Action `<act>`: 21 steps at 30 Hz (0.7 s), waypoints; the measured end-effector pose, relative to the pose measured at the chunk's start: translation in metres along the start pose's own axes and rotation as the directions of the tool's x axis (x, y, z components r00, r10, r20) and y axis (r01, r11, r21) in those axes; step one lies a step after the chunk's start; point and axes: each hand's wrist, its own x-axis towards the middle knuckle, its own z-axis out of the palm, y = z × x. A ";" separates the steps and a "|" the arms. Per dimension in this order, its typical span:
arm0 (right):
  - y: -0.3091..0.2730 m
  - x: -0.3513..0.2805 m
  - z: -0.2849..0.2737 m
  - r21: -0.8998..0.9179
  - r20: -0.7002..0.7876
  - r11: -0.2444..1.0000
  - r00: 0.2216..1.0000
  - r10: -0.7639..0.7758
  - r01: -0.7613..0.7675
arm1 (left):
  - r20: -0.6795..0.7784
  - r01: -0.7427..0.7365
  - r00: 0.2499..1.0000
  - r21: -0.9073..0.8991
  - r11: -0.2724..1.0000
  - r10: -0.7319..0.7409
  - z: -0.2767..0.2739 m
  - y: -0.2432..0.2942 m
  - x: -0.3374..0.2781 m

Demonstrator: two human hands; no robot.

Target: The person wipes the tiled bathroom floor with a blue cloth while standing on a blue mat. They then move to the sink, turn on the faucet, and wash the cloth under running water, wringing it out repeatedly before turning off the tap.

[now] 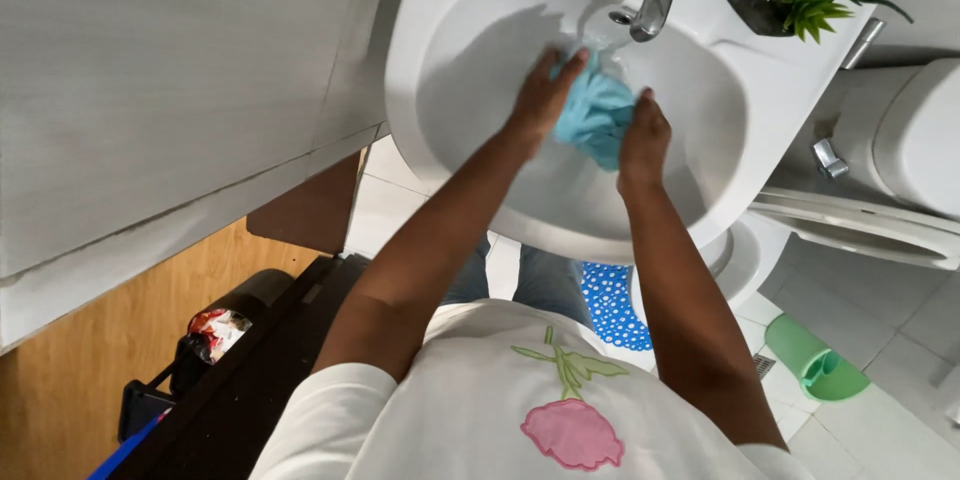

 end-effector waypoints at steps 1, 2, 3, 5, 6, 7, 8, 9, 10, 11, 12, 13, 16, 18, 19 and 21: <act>-0.041 -0.021 -0.008 0.101 0.065 0.966 0.971 0.232 -0.237 | 0.025 -0.264 0.964 0.184 0.947 0.264 -0.009 -0.006 0.015; -0.003 -0.019 -0.011 0.099 0.065 0.966 0.970 0.234 -0.240 | 0.025 -0.261 0.965 0.183 0.948 0.261 -0.014 -0.006 0.017; 0.036 -0.016 -0.013 0.017 0.049 0.991 0.990 0.129 -0.130 | 0.015 -0.446 0.892 0.184 0.876 0.451 -0.019 -0.004 0.018; 0.045 -0.022 -0.014 -0.063 0.043 0.998 0.999 0.015 -0.012 | 0.006 -0.617 0.779 0.187 0.764 0.627 -0.027 -0.015 0.026; 0.016 -0.031 -0.014 -0.405 0.281 0.908 0.931 0.233 -0.105 | -0.028 -0.479 0.871 0.175 0.860 0.491 -0.029 -0.029 0.033; -0.012 -0.042 -0.014 -0.709 0.405 0.701 0.768 0.497 -0.080 | -0.055 -0.324 0.940 0.157 0.933 0.336 -0.030 -0.044 0.038; -0.005 -0.032 -0.014 -0.709 0.405 0.701 0.768 0.496 -0.079 | -0.055 -0.325 0.940 0.157 0.933 0.337 -0.028 -0.057 0.043; 0.003 -0.023 -0.014 -0.771 0.375 0.636 0.829 0.416 0.030 | -0.089 -0.235 0.963 0.182 0.955 0.254 -0.027 -0.072 0.047; 0.011 -0.014 -0.014 -0.824 0.355 0.551 0.877 0.325 0.130 | -0.126 -0.142 0.977 0.203 0.969 0.170 -0.025 -0.087 0.051; 0.018 -0.001 -0.012 -0.825 0.355 0.550 0.875 0.328 0.128 | -0.126 -0.138 0.978 0.203 0.969 0.166 -0.019 -0.083 0.041; 0.026 0.011 -0.011 -0.795 0.303 0.591 0.933 0.197 0.133 | -0.101 -0.108 0.987 0.176 0.978 0.127 -0.012 -0.079 0.030; 0.032 0.025 -0.009 -0.763 0.237 0.629 0.970 0.060 0.148 | -0.074 -0.080 0.993 0.148 0.986 0.092 -0.005 -0.074 0.020; 0.043 0.050 0.017 -0.634 0.246 0.771 0.961 0.128 0.060 | 0.008 0.172 0.985 -0.016 0.985 -0.172 0.011 -0.082 0.023; 0.037 0.039 0.023 -0.549 0.191 0.833 0.980 0.051 0.064 | 0.034 0.229 0.973 -0.106 0.968 -0.226 0.016 -0.060 0.001; 0.033 0.036 0.027 -0.458 0.124 0.886 0.992 -0.020 0.075 | 0.070 0.285 0.959 -0.192 0.939 -0.276 0.019 -0.047 -0.008; 0.000 0.020 0.024 -0.331 0.059 0.936 0.992 -0.109 0.122 | 0.145 0.294 0.953 -0.255 0.921 -0.265 0.012 -0.025 -0.015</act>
